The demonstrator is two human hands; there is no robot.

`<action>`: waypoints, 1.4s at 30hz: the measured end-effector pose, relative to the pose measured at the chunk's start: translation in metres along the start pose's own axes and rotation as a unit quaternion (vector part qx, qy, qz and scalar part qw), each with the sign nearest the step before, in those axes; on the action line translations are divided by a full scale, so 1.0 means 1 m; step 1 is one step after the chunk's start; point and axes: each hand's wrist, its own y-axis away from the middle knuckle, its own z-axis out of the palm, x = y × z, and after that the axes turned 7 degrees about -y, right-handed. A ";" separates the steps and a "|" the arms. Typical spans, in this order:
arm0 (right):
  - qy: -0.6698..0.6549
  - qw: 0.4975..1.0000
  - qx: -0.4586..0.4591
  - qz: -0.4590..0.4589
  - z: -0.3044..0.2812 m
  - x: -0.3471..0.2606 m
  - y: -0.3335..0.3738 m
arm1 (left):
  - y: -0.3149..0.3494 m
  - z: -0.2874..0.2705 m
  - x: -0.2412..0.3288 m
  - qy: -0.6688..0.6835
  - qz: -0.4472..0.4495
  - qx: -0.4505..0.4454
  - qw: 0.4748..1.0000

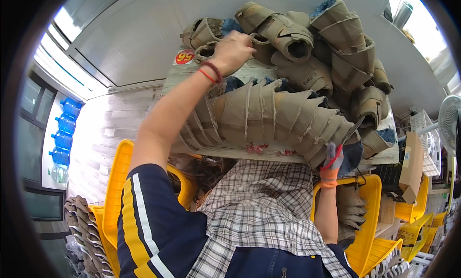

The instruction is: The person trims the edges of beige slip-on shoes using a green rotary tool and then uses red-handled scissors to cut the interior lining. The person handles the shoes one at a time, rotating them to access different areas, and places trimmed shoes into a yellow bin.

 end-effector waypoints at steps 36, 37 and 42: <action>0.589 0.669 -0.279 -0.357 0.118 -0.235 -0.001 | 0.239 -0.089 0.047 0.853 -0.285 -0.038 0.437; 0.594 0.662 -0.277 -0.363 0.121 -0.234 -0.001 | 0.240 -0.089 0.047 0.850 -0.284 -0.038 0.441; 0.607 0.643 -0.295 -0.362 0.131 -0.237 -0.001 | 0.242 -0.090 0.049 0.842 -0.282 -0.035 0.459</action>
